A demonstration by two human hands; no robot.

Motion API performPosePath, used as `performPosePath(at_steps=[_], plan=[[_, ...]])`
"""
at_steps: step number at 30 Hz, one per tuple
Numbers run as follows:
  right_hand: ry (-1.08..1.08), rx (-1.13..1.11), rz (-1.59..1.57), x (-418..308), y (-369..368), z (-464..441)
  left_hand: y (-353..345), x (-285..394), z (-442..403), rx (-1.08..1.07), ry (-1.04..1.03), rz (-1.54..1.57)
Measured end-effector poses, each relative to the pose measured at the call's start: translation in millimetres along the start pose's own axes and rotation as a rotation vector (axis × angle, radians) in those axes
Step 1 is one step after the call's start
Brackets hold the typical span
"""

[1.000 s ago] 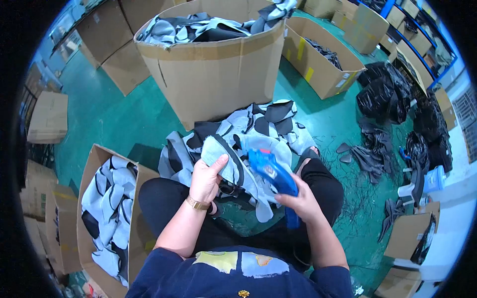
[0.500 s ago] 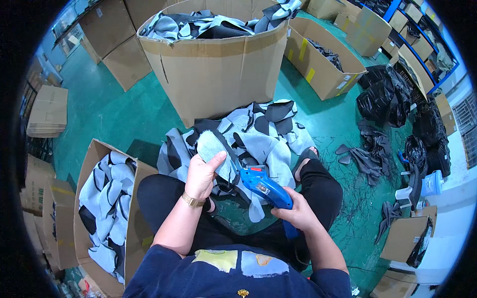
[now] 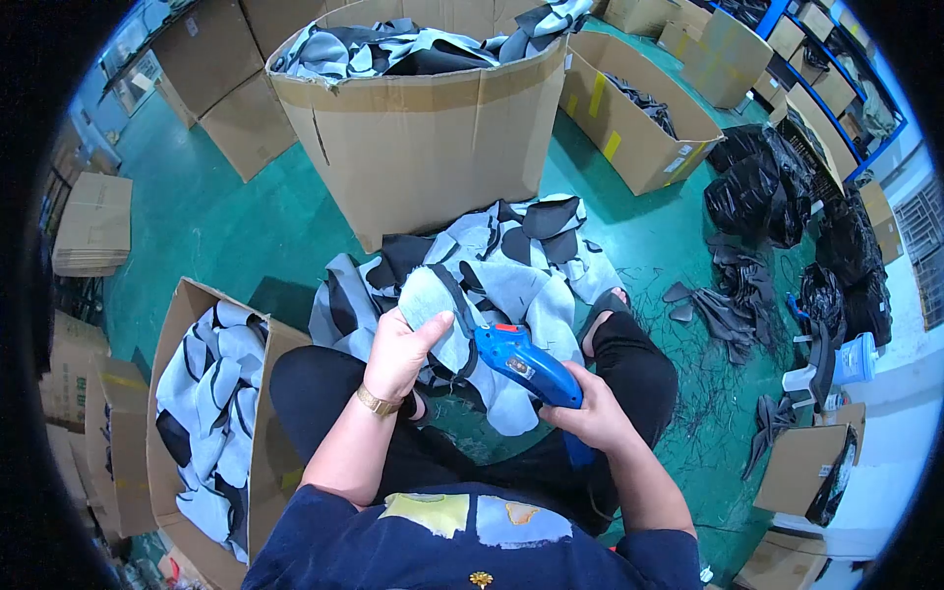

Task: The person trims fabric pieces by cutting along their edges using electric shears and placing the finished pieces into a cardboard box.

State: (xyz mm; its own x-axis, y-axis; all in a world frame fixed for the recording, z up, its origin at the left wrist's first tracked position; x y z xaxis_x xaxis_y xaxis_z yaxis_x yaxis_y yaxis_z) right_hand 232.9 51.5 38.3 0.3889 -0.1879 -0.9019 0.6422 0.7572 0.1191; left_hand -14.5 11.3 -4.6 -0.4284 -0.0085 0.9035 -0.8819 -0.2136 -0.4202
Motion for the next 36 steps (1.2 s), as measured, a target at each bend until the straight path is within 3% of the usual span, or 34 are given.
performPosePath(at_steps=[12,15,21,26,36], plan=[[0.040,-0.027,-0.118,6.5,5.0,-12.2,-5.4,0.5,6.3,-0.084,0.032,-0.105],[0.045,-0.034,-0.218,7.6,7.5,-19.1,-6.2,0.6,8.2,-0.151,0.027,-0.253],[0.195,0.088,-0.339,-21.0,11.7,-43.2,-16.0,-11.5,8.8,-0.195,0.050,-0.098],[0.355,0.178,-0.040,-32.6,-4.0,-65.9,-32.6,-13.8,13.1,-0.255,0.117,0.021],[0.223,-0.067,-0.410,-9.2,4.1,-55.8,-25.3,-9.3,-1.8,-0.162,0.117,0.371]])
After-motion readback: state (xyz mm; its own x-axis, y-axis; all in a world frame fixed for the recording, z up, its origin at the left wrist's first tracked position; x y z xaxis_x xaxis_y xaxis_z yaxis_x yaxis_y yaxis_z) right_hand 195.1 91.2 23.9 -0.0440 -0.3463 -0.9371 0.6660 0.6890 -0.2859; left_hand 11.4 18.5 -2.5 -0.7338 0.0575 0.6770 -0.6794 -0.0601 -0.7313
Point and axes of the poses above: each hand's wrist, its own z-axis away from the middle knuckle, its own y-axis out of the back of the hand, x = y × z, the point moved 3 cm from there along -z, towards the middle knuckle, and after that the axes turned 7 degrees about -x, right-handed, at the moved point
